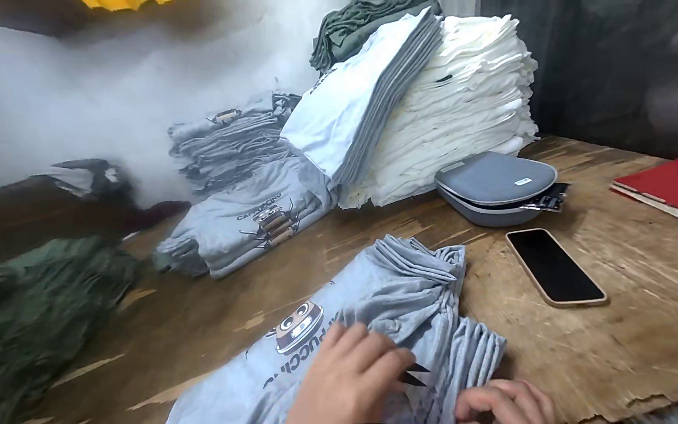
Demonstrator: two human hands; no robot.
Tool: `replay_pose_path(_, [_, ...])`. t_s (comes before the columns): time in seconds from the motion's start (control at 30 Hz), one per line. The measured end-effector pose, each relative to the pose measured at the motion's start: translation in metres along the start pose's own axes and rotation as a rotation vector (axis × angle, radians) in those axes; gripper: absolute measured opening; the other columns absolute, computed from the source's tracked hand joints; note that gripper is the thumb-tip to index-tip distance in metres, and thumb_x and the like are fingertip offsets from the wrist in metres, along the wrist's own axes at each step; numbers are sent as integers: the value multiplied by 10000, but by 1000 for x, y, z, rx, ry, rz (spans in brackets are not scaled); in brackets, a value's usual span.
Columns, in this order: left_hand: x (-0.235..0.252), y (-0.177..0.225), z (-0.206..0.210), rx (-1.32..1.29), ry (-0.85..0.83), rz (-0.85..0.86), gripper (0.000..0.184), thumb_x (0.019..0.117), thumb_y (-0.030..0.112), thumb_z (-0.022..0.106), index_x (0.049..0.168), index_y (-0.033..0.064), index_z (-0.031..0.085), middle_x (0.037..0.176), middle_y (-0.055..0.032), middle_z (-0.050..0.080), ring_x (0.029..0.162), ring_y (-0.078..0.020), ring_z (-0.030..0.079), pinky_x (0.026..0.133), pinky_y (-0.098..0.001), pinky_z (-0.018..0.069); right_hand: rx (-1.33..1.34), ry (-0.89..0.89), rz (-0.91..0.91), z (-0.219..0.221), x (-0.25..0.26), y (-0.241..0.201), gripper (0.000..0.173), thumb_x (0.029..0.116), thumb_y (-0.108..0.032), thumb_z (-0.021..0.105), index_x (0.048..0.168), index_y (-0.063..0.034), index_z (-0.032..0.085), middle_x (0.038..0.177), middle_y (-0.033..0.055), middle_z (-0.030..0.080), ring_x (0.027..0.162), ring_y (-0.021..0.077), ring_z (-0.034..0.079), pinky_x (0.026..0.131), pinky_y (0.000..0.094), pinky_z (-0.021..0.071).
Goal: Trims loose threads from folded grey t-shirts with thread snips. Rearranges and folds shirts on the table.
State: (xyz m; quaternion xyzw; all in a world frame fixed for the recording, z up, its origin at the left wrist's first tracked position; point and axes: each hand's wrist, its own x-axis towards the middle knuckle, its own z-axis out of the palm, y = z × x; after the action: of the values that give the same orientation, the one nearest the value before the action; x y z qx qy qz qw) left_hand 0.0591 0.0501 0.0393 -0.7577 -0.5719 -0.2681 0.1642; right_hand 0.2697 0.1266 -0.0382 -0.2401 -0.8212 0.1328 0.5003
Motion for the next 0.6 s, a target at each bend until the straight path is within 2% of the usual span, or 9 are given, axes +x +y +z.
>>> replay_pose_path(0.1, [-2,-14,4,-229,-169,-167,406,839,213,806,1226,157,696,1019,-82,672,919,-246,669,811,-473,567,-86,-7,115,1,10,-12,434,886,-602,628,819,-186,735,925,58,717,964,264,610,947,496,366])
replay_pose_path(0.2, [-3,-31,25,-469,-167,-169,208,777,111,799,984,121,786,874,-43,685,767,-118,653,689,-279,566,-216,-7,153,16,25,-31,670,763,-766,695,934,-119,713,912,103,712,888,308,639,896,547,422])
replay_pose_path(0.27, [-1,-41,26,-591,-184,-112,144,826,67,729,955,104,781,928,-26,691,857,-85,656,760,-240,562,-307,-34,163,26,33,-38,584,730,-690,761,899,-132,731,854,83,691,875,319,643,874,575,426])
replay_pose_path(0.33, [1,-48,20,-680,-205,-64,143,915,55,649,1013,85,747,1040,-29,732,961,-82,686,860,-266,582,-295,-69,177,28,37,-39,284,725,-405,814,874,-177,736,817,11,689,873,270,646,873,557,407])
replay_pose_path(0.37, [1,-49,19,-697,-203,-82,148,928,45,624,1026,75,729,1013,-24,731,904,-66,681,813,-254,577,-206,-99,172,25,38,-38,200,737,-253,808,911,-176,750,826,-15,718,880,245,664,897,556,408])
replay_pose_path(0.43, [1,-45,20,-687,-189,-185,179,903,-7,584,1036,54,686,929,-15,704,792,-49,659,716,-234,566,64,-166,106,17,37,-30,264,809,-114,800,1069,-137,765,851,-16,759,861,223,688,944,577,402])
replay_pose_path(0.5, [1,-39,25,-675,-166,-311,186,928,-3,593,1091,54,663,930,-7,698,793,-58,663,724,-245,574,71,-118,8,14,29,-14,191,881,-213,774,1070,-214,803,777,-32,723,833,191,650,956,540,363])
replay_pose_path(0.53, [2,-37,26,-676,-143,-350,226,923,5,621,1138,62,658,953,1,716,808,-60,685,739,-250,593,-4,-55,-30,14,25,-7,96,904,-284,761,976,-268,823,719,-25,657,831,191,613,951,513,337])
replay_pose_path(0.6, [1,-36,24,-657,-80,-360,371,870,85,738,1232,83,654,994,9,732,832,-57,700,737,-243,603,-90,41,-51,12,19,5,117,940,-369,713,875,-306,788,709,-15,606,885,178,581,969,460,296])
